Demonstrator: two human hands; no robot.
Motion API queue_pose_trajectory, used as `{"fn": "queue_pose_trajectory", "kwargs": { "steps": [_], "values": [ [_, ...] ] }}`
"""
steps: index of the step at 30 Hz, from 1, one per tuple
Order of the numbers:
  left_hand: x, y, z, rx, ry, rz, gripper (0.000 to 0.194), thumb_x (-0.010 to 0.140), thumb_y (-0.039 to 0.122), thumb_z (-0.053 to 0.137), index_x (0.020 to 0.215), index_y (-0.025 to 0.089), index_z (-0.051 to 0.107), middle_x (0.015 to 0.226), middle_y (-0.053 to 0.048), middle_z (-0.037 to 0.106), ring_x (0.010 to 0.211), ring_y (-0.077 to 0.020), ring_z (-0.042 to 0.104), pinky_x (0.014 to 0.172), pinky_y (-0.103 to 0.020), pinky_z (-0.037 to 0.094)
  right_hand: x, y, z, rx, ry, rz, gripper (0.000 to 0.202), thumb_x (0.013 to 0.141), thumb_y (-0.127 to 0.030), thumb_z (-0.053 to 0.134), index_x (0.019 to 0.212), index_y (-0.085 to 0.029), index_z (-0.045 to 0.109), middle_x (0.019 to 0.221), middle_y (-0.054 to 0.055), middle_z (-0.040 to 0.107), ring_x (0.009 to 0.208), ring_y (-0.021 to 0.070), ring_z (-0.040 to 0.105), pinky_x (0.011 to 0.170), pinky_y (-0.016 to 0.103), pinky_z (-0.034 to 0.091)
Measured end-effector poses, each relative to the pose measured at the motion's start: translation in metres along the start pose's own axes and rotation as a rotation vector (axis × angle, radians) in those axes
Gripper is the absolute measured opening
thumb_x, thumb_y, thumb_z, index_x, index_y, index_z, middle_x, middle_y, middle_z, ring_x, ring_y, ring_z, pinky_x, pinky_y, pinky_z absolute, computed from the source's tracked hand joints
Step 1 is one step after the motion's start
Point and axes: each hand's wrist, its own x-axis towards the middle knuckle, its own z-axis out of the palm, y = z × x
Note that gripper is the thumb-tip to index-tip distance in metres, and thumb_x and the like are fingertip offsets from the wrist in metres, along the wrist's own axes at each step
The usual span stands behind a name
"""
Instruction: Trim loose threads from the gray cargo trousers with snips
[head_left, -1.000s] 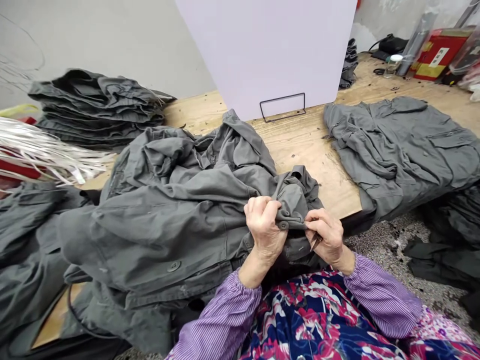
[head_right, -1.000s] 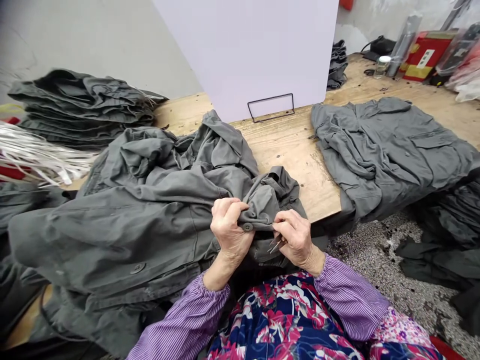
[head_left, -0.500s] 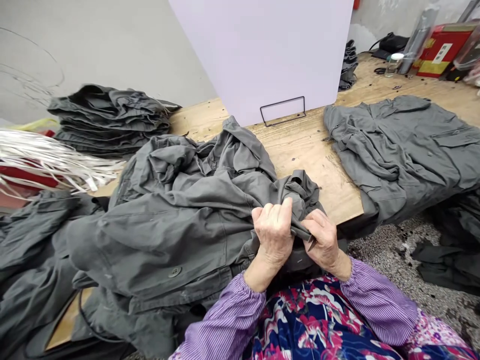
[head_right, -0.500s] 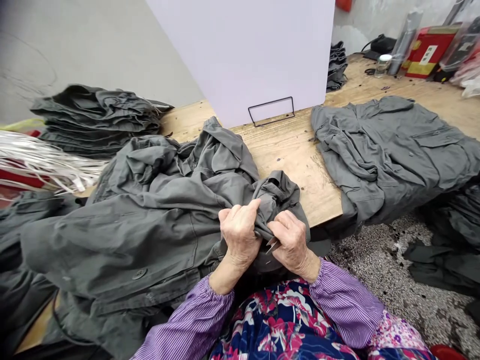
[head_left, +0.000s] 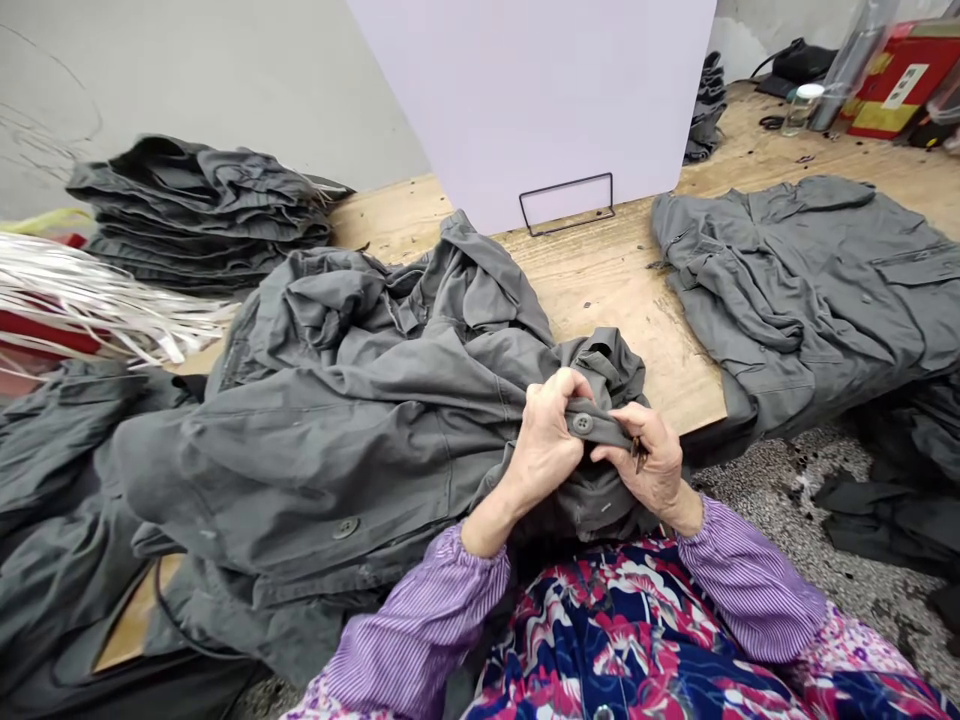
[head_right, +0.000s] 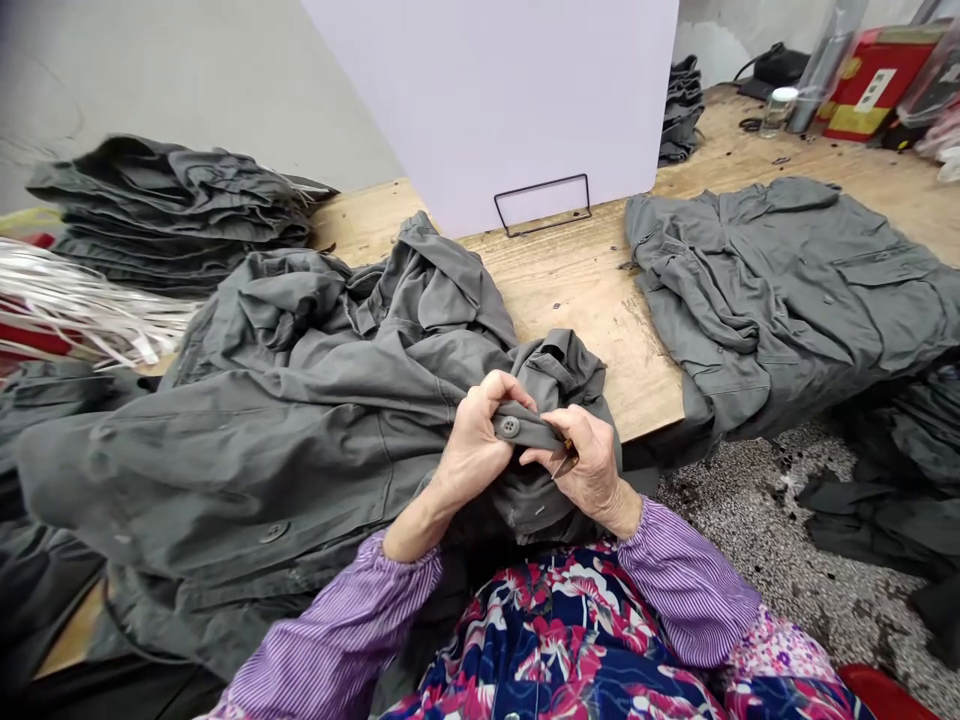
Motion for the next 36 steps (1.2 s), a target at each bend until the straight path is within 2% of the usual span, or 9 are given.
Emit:
{"fn": "queue_pose_trajectory", "kwargs": {
  "steps": [6, 10, 13, 17, 23, 27, 29, 33, 36],
  "values": [
    [0.003, -0.001, -0.014, -0.794, -0.109, -0.362, 0.031, 0.055, 0.009, 0.061, 0.079, 0.018, 0.044, 0.063, 0.007, 0.045, 0.054, -0.0049, 0.04, 0.05, -0.018, 0.032, 0.03, 0.014, 0.002, 0.049, 0.049, 0.078, 0.009, 0.086, -0.025, 0.055, 0.094, -0.021, 0.054, 0.061, -0.004, 0.058, 0.049, 0.0099, 0.054, 0.055, 0.023, 0.045],
    [-0.003, -0.007, -0.014, -0.975, -0.139, -0.436, 0.033, 0.056, 0.011, 0.068, 0.085, 0.015, 0.052, 0.072, 0.004, 0.052, 0.062, -0.0056, 0.048, 0.059, -0.018, 0.039, 0.043, 0.03, 0.02, 0.15, -0.009, 0.195, 0.014, 0.083, -0.033, 0.056, 0.08, -0.019, 0.053, 0.057, -0.005, 0.051, 0.045, 0.0076, 0.046, 0.047, 0.021, 0.038],
    [-0.003, -0.014, -0.009, -1.039, -0.068, -0.486, 0.034, 0.055, 0.011, 0.07, 0.086, 0.013, 0.056, 0.076, 0.002, 0.056, 0.067, -0.007, 0.052, 0.065, -0.019, 0.042, 0.046, 0.04, 0.036, 0.16, -0.068, 0.28, 0.025, 0.083, -0.037, 0.054, 0.066, -0.019, 0.049, 0.051, -0.007, 0.04, 0.043, 0.006, 0.036, 0.044, 0.02, 0.03],
    [0.003, -0.018, -0.005, -1.061, 0.059, -0.579, 0.029, 0.054, 0.011, 0.068, 0.081, 0.011, 0.055, 0.075, 0.001, 0.058, 0.067, -0.0081, 0.054, 0.067, -0.02, 0.043, 0.046, 0.044, 0.036, 0.057, -0.136, 0.284, 0.027, 0.082, -0.035, 0.055, 0.062, -0.017, 0.05, 0.054, -0.005, 0.043, 0.049, 0.0069, 0.037, 0.048, 0.021, 0.031],
    [0.001, -0.01, -0.004, -0.94, 0.212, -0.528, 0.033, 0.06, 0.015, 0.067, 0.089, 0.014, 0.051, 0.073, 0.003, 0.056, 0.064, -0.0069, 0.052, 0.064, -0.019, 0.042, 0.051, 0.005, -0.014, -0.155, -0.058, 0.159, 0.031, 0.085, -0.033, 0.054, 0.059, -0.017, 0.053, 0.052, -0.003, 0.043, 0.048, 0.0077, 0.037, 0.049, 0.022, 0.031],
    [-0.006, -0.003, 0.0, -0.853, 0.151, -0.388, 0.033, 0.069, 0.018, 0.063, 0.096, 0.018, 0.045, 0.075, 0.005, 0.057, 0.066, -0.007, 0.051, 0.063, -0.018, 0.042, 0.048, -0.022, -0.024, -0.114, -0.386, 0.223, 0.027, 0.082, -0.037, 0.058, 0.065, -0.016, 0.059, 0.051, -0.004, 0.044, 0.046, 0.0072, 0.036, 0.047, 0.022, 0.029],
    [-0.008, -0.001, 0.001, -0.802, 0.085, -0.329, 0.034, 0.071, 0.021, 0.062, 0.099, 0.02, 0.043, 0.075, 0.005, 0.057, 0.065, -0.0072, 0.051, 0.061, -0.018, 0.041, 0.043, -0.026, -0.019, -0.101, -0.454, 0.244, 0.027, 0.084, -0.033, 0.056, 0.064, -0.016, 0.057, 0.051, -0.004, 0.043, 0.047, 0.0073, 0.036, 0.047, 0.022, 0.028],
    [-0.008, 0.0, -0.001, -0.699, 0.029, -0.297, 0.032, 0.072, 0.024, 0.062, 0.098, 0.02, 0.044, 0.07, 0.006, 0.054, 0.059, -0.0069, 0.047, 0.057, -0.018, 0.038, 0.032, -0.023, -0.013, 0.01, -0.354, 0.291, 0.026, 0.085, -0.026, 0.052, 0.061, -0.016, 0.052, 0.056, -0.003, 0.047, 0.051, 0.0075, 0.04, 0.05, 0.022, 0.029],
    [-0.005, -0.002, -0.003, -0.649, 0.021, -0.303, 0.03, 0.069, 0.026, 0.063, 0.093, 0.019, 0.046, 0.067, 0.005, 0.053, 0.056, -0.0069, 0.046, 0.055, -0.019, 0.037, 0.027, -0.017, -0.013, 0.25, -0.254, 0.478, 0.023, 0.083, -0.029, 0.055, 0.063, -0.017, 0.053, 0.054, -0.004, 0.044, 0.049, 0.0066, 0.038, 0.047, 0.02, 0.028]
  ]
}}
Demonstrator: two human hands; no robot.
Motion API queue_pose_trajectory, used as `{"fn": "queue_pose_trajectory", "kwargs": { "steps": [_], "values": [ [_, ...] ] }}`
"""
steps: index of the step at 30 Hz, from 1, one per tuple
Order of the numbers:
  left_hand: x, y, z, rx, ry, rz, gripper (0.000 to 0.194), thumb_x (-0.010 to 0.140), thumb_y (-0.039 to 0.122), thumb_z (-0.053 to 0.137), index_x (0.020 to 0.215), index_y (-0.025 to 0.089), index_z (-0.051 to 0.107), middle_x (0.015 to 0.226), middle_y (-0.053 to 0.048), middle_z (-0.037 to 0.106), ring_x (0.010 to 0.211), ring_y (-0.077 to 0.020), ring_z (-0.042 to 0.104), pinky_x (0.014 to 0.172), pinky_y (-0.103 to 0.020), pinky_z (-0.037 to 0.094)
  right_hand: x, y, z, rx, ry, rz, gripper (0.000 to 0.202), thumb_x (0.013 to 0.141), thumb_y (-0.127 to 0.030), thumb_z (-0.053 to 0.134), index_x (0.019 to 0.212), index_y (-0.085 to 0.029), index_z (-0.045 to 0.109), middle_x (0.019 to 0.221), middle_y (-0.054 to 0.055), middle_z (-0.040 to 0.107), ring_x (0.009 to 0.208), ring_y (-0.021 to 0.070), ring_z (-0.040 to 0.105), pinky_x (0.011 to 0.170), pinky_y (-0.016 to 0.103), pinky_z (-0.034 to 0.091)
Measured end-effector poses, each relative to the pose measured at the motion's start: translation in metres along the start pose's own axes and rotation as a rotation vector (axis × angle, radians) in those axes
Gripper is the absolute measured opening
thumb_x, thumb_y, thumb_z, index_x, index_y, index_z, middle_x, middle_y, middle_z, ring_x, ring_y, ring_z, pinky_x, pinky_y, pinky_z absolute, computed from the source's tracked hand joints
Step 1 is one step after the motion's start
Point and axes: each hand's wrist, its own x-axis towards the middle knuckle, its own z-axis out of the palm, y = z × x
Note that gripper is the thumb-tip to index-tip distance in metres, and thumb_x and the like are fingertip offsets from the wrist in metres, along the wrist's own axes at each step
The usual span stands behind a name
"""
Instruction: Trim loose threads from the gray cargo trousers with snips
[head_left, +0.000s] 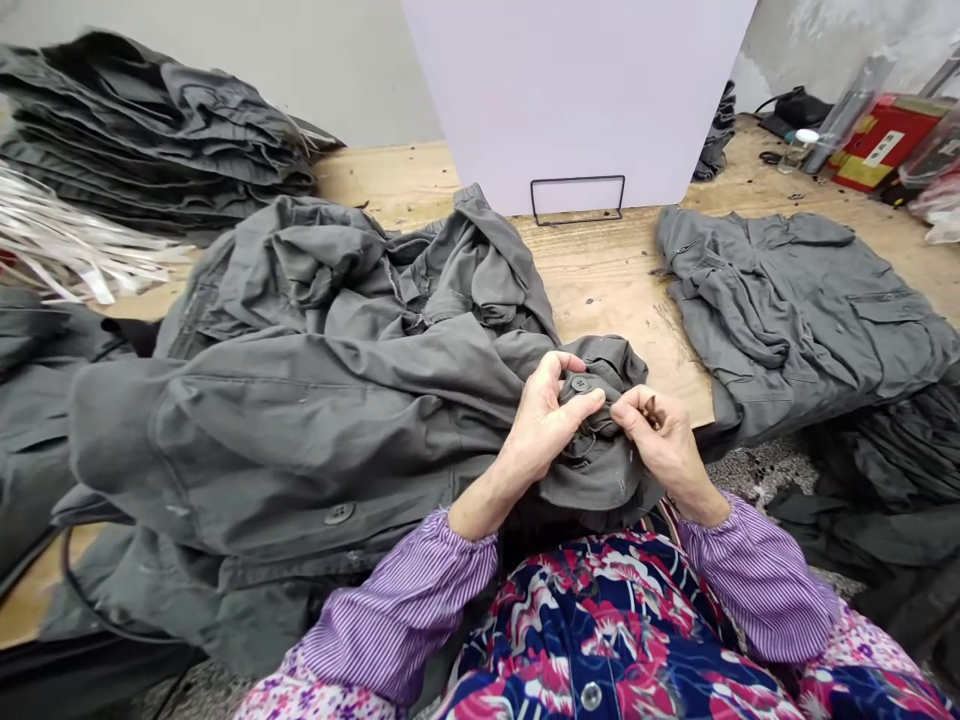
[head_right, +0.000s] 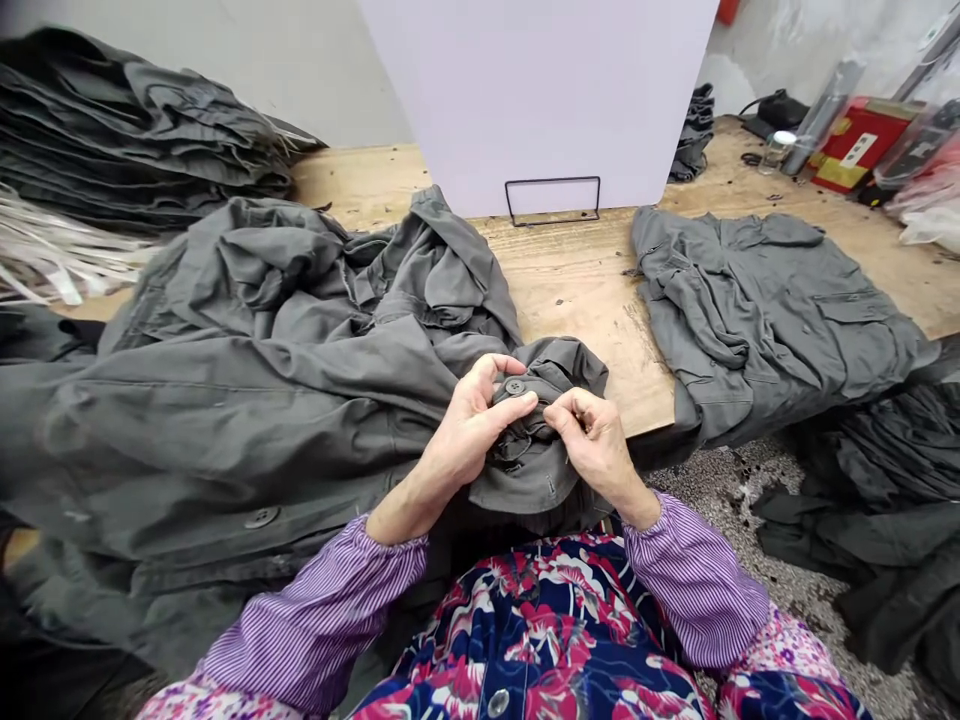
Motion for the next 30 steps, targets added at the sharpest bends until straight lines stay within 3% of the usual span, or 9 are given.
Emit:
{"fn": "queue_pose_trajectory", "kwargs": {
  "steps": [4, 9, 13, 15, 18, 21, 23, 26, 30],
  "values": [
    [0.012, -0.002, -0.008, 0.157, 0.003, 0.002, 0.026, 0.068, 0.031, 0.063, 0.087, 0.018, 0.05, 0.061, 0.005, 0.052, 0.052, -0.008, 0.044, 0.05, -0.02, 0.032, -0.002, 0.004, 0.001, 0.387, 0.08, 0.175, 0.027, 0.078, -0.038, 0.062, 0.064, -0.017, 0.054, 0.051, -0.007, 0.039, 0.042, 0.0041, 0.027, 0.041, 0.019, 0.02],
    [0.034, -0.004, -0.024, 0.638, -0.076, 0.021, 0.026, 0.07, 0.043, 0.06, 0.073, 0.017, 0.058, 0.054, 0.004, 0.049, 0.052, -0.0105, 0.043, 0.049, -0.023, 0.027, -0.001, 0.004, -0.005, 0.632, 0.094, 0.284, 0.033, 0.073, -0.044, 0.069, 0.062, -0.018, 0.05, 0.05, -0.009, 0.028, 0.04, 0.0028, 0.017, 0.038, 0.018, 0.017],
    [0.038, -0.001, -0.025, 0.957, -0.098, 0.084, 0.04, 0.076, 0.055, 0.051, 0.066, 0.018, 0.06, 0.063, -0.002, 0.058, 0.064, -0.0162, 0.052, 0.057, -0.027, 0.032, 0.005, 0.018, -0.014, 0.574, 0.304, 0.233, 0.034, 0.069, -0.043, 0.072, 0.061, -0.018, 0.049, 0.05, -0.009, 0.031, 0.04, 0.0024, 0.02, 0.038, 0.018, 0.019],
    [0.032, 0.002, -0.019, 1.087, -0.003, 0.156, 0.039, 0.08, 0.054, 0.049, 0.075, 0.017, 0.062, 0.069, -0.005, 0.061, 0.069, -0.0188, 0.054, 0.061, -0.029, 0.034, 0.007, 0.026, -0.018, 0.471, 0.38, 0.178, 0.033, 0.07, -0.042, 0.071, 0.062, -0.018, 0.05, 0.048, -0.009, 0.034, 0.04, 0.0031, 0.024, 0.038, 0.018, 0.019],
    [0.017, 0.008, -0.004, 1.228, 0.139, 0.402, 0.035, 0.081, 0.049, 0.053, 0.088, 0.015, 0.06, 0.082, -0.008, 0.063, 0.08, -0.0226, 0.055, 0.069, -0.033, 0.036, 0.009, 0.034, -0.025, 0.272, 0.396, 0.111, 0.031, 0.074, -0.041, 0.067, 0.061, -0.017, 0.052, 0.046, -0.008, 0.035, 0.041, 0.0043, 0.027, 0.04, 0.02, 0.02],
    [0.006, 0.013, 0.013, 1.242, 0.036, 0.633, 0.031, 0.077, 0.045, 0.06, 0.086, 0.015, 0.06, 0.091, -0.008, 0.063, 0.089, -0.0246, 0.051, 0.074, -0.035, 0.037, 0.01, 0.031, -0.03, 0.098, 0.377, 0.059, 0.031, 0.076, -0.04, 0.064, 0.06, -0.017, 0.052, 0.047, -0.008, 0.037, 0.043, 0.005, 0.029, 0.042, 0.02, 0.023],
    [0.007, 0.012, 0.023, 1.182, -0.09, 0.661, 0.029, 0.073, 0.04, 0.066, 0.087, 0.016, 0.061, 0.092, -0.007, 0.063, 0.088, -0.0237, 0.05, 0.073, -0.034, 0.037, 0.012, 0.024, -0.032, -0.006, 0.356, 0.019, 0.031, 0.077, -0.039, 0.062, 0.059, -0.017, 0.051, 0.049, -0.007, 0.039, 0.045, 0.0056, 0.031, 0.044, 0.021, 0.027],
    [0.019, 0.007, 0.036, 1.016, -0.212, 0.562, 0.024, 0.071, 0.033, 0.067, 0.088, 0.016, 0.064, 0.087, -0.006, 0.064, 0.084, -0.0208, 0.051, 0.071, -0.031, 0.038, 0.014, 0.011, -0.033, -0.131, 0.326, -0.04, 0.027, 0.079, -0.037, 0.06, 0.061, -0.017, 0.054, 0.053, -0.005, 0.045, 0.049, 0.0067, 0.037, 0.048, 0.021, 0.032],
    [0.035, 0.0, 0.043, 0.776, -0.217, 0.37, 0.017, 0.077, 0.026, 0.055, 0.072, 0.015, 0.068, 0.065, -0.002, 0.061, 0.064, -0.0136, 0.049, 0.062, -0.027, 0.035, 0.018, 0.004, -0.033, -0.185, 0.271, -0.078, 0.026, 0.081, -0.037, 0.058, 0.063, -0.017, 0.055, 0.056, -0.003, 0.051, 0.052, 0.0084, 0.043, 0.05, 0.022, 0.034]
  ]
}}
